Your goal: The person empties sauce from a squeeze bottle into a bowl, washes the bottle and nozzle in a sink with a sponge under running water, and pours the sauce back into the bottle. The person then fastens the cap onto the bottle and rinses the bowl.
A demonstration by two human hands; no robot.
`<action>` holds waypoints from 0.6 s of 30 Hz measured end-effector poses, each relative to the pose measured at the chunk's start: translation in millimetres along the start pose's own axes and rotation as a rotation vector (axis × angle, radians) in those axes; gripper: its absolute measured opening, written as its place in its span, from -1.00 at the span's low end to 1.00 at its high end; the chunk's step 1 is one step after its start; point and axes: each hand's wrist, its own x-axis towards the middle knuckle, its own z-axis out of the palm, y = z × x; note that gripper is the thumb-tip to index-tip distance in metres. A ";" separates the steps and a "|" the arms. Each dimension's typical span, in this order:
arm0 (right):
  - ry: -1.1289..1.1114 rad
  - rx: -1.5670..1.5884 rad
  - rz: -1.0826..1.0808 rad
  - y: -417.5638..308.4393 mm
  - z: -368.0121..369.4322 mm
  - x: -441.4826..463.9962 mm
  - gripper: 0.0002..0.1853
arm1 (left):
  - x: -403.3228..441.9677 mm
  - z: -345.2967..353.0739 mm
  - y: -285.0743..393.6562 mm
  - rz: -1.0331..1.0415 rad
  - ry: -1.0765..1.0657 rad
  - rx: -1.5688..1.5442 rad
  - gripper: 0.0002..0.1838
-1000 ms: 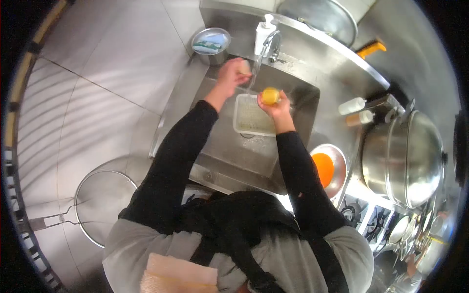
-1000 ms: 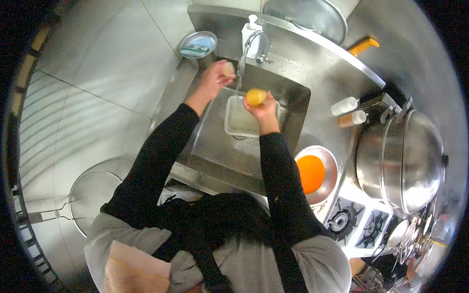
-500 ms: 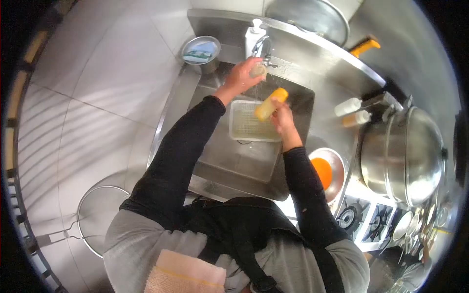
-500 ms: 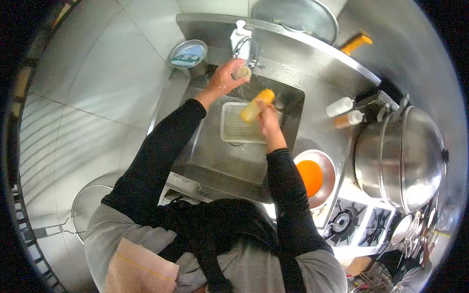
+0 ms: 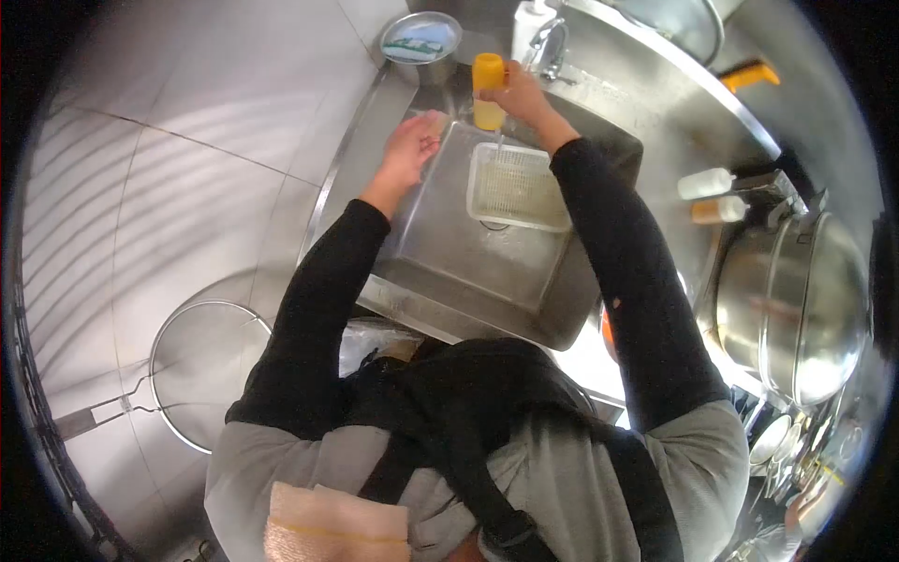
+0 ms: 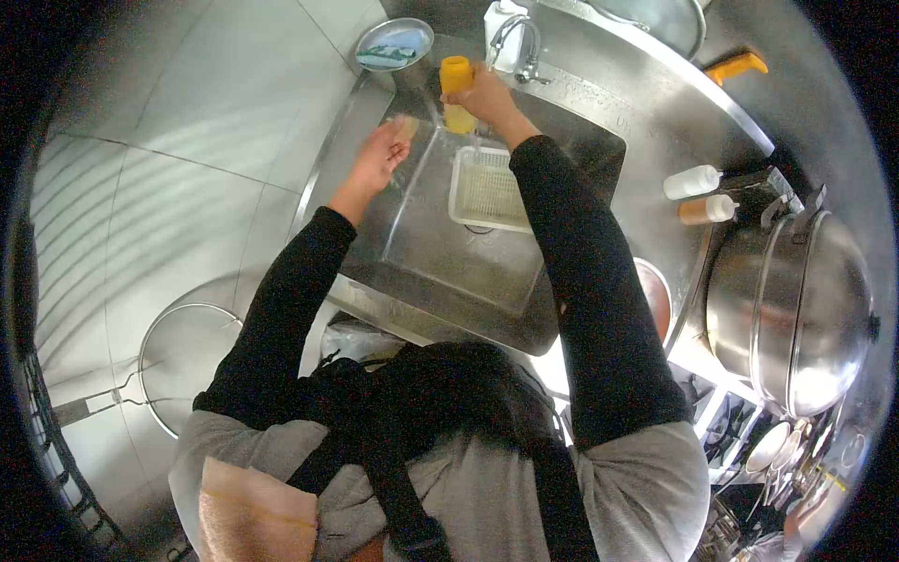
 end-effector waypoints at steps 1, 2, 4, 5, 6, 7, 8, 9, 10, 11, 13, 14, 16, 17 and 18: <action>-0.035 -0.013 0.061 6.1 2.4 4.8 -0.48 | -2.7 -10.6 -4.4 0.023 -0.006 -0.016 -0.56; -0.067 -0.027 0.113 9.9 5.4 12.8 -0.43 | -2.8 -18.9 -5.8 0.054 -0.014 -0.034 -0.55; -0.067 -0.134 0.116 -9.0 -9.0 -21.4 -0.35 | -7.5 -30.7 -2.3 0.035 -0.059 -0.107 -0.57; -0.191 -0.226 0.007 0.5 -12.0 -36.6 -0.33 | -11.0 -35.9 -1.6 0.003 -0.107 -0.171 -0.58; -0.111 -0.186 0.078 20.3 -4.6 -54.7 -0.33 | -10.5 -40.2 -3.0 0.023 -0.106 -0.170 -0.58; -0.029 -0.142 0.144 38.4 0.3 -68.5 -0.33 | -6.7 -43.5 -5.4 -0.036 -0.088 -0.209 -0.60; -0.138 -0.145 0.341 40.4 -8.9 -81.2 -0.31 | -4.9 -44.8 -3.6 -0.095 -0.070 -0.248 -0.61; -0.218 -0.171 0.314 66.9 -5.8 -93.8 -0.27 | -9.5 -40.8 0.4 -0.074 -0.067 -0.247 -0.61; -0.212 -0.163 0.299 63.8 -1.9 -99.2 -0.27 | -14.3 -33.8 2.8 -0.061 -0.039 -0.272 -0.60; -0.061 -0.253 0.085 60.2 1.4 -102.5 -0.34 | -17.5 -28.6 7.0 -0.051 -0.013 -0.296 -0.59; 0.001 -0.176 -0.077 37.5 7.9 -86.7 -0.55 | -25.7 -19.8 16.9 -0.031 -0.016 -0.323 -0.60; -0.089 -0.012 -0.032 2.4 8.8 -63.6 -0.66 | -29.0 -14.7 18.1 -0.022 -0.020 -0.358 -0.61; -0.035 -0.017 -0.121 -54.8 12.7 -20.4 -0.72 | -31.2 -12.2 19.4 -0.031 -0.054 -0.385 -0.61; -0.002 -0.011 -0.182 -67.7 23.3 3.8 -0.72 | -33.1 -12.3 20.4 -0.044 -0.082 -0.409 -0.62; 0.036 -0.003 -0.241 -76.1 34.0 31.7 -0.73 | -36.1 -11.9 20.9 -0.046 -0.090 -0.390 -0.62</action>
